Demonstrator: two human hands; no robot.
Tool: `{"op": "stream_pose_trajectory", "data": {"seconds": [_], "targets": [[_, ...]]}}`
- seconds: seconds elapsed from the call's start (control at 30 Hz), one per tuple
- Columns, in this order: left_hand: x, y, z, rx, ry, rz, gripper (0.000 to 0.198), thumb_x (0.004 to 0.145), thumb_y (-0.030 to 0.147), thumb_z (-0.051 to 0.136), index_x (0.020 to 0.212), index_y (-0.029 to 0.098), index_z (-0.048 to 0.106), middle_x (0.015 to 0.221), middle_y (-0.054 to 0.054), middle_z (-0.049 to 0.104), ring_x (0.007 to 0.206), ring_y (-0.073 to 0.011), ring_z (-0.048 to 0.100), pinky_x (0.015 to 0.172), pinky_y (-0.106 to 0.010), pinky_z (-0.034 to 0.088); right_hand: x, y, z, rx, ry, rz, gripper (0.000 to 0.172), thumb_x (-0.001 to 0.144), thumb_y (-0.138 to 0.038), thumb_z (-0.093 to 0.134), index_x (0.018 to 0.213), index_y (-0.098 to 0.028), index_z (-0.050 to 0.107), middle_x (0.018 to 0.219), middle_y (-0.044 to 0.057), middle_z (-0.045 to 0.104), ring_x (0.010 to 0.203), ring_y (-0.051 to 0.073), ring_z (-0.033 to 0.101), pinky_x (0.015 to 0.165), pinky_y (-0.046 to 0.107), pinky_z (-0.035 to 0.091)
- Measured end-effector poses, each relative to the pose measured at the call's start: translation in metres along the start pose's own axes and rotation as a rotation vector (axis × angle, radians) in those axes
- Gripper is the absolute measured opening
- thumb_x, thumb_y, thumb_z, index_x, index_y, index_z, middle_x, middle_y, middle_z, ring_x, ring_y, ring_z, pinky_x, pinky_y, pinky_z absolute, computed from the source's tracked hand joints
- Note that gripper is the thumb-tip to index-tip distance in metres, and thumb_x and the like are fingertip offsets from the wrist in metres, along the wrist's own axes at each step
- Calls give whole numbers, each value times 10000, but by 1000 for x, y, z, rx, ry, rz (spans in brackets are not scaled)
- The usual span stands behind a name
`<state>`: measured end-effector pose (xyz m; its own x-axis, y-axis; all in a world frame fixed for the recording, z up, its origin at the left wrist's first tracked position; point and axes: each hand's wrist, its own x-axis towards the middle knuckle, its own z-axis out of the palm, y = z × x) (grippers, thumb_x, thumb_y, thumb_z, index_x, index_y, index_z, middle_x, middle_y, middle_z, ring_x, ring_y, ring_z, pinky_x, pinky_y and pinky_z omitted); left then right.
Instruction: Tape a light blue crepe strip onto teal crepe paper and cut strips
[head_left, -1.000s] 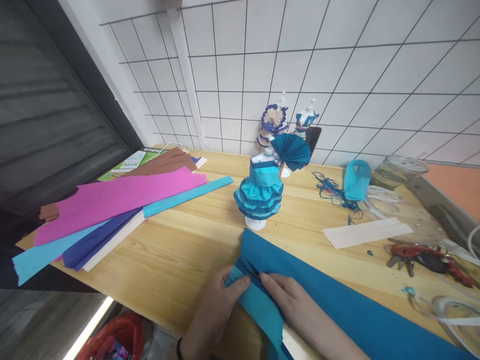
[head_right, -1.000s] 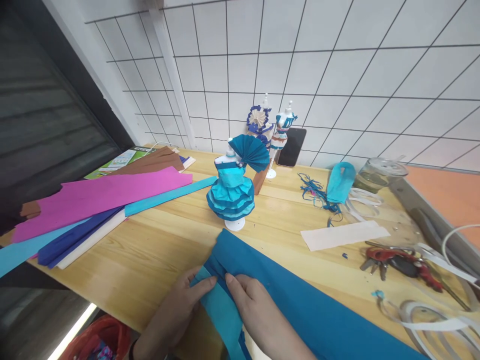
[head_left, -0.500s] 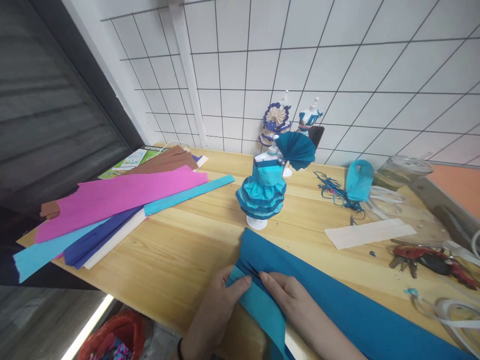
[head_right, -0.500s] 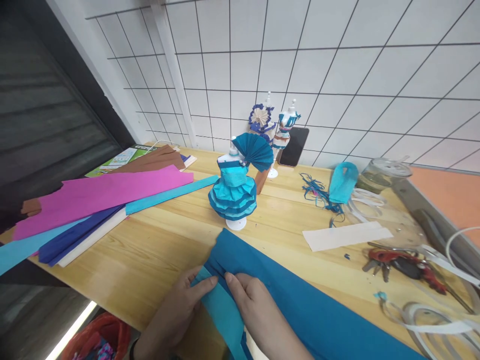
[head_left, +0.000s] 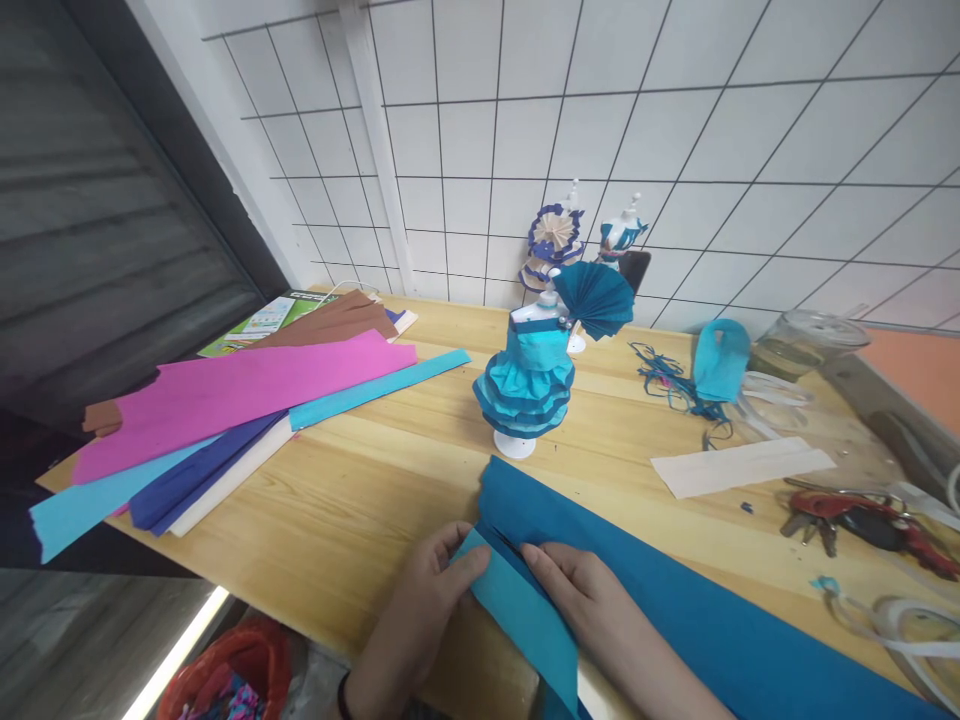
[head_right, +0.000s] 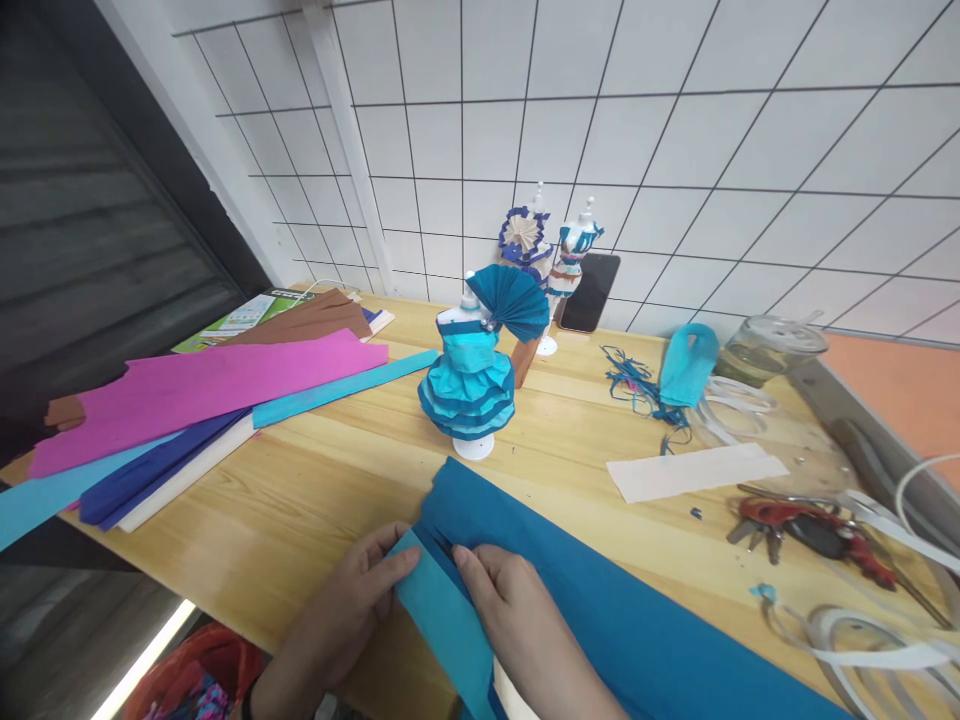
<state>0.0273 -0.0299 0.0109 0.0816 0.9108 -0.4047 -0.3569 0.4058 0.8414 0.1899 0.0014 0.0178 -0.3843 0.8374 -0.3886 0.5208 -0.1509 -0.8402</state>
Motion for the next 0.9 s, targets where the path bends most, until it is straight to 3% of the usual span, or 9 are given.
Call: {"op": "stream_pose_trajectory", "data": {"seconds": [0.2, 0.6, 0.9], "targets": [[3, 0, 0, 53, 99, 7, 185, 757, 323, 594, 683, 162, 542, 632, 24, 524, 608, -102, 463, 594, -214, 369, -2, -3, 1, 40, -18, 8, 459, 826, -600, 342, 558, -228, 338, 554, -58, 297, 552, 126, 324, 513, 247, 286], [4, -1, -4, 77, 129, 29, 219, 712, 345, 634, 629, 168, 533, 576, 48, 483, 557, -89, 412, 556, -204, 335, 1, -15, 2, 105, -54, 20, 437, 827, -586, 351, 587, -221, 354, 592, -51, 293, 586, 132, 319, 549, 258, 288], [3, 3, -1, 38, 108, -9, 247, 667, 377, 659, 617, 167, 541, 572, 42, 495, 564, -100, 412, 557, -214, 330, 9, -14, 7, 54, -50, 17, 463, 821, -602, 355, 584, -211, 431, 565, -46, 375, 574, 138, 388, 547, 260, 322]]}}
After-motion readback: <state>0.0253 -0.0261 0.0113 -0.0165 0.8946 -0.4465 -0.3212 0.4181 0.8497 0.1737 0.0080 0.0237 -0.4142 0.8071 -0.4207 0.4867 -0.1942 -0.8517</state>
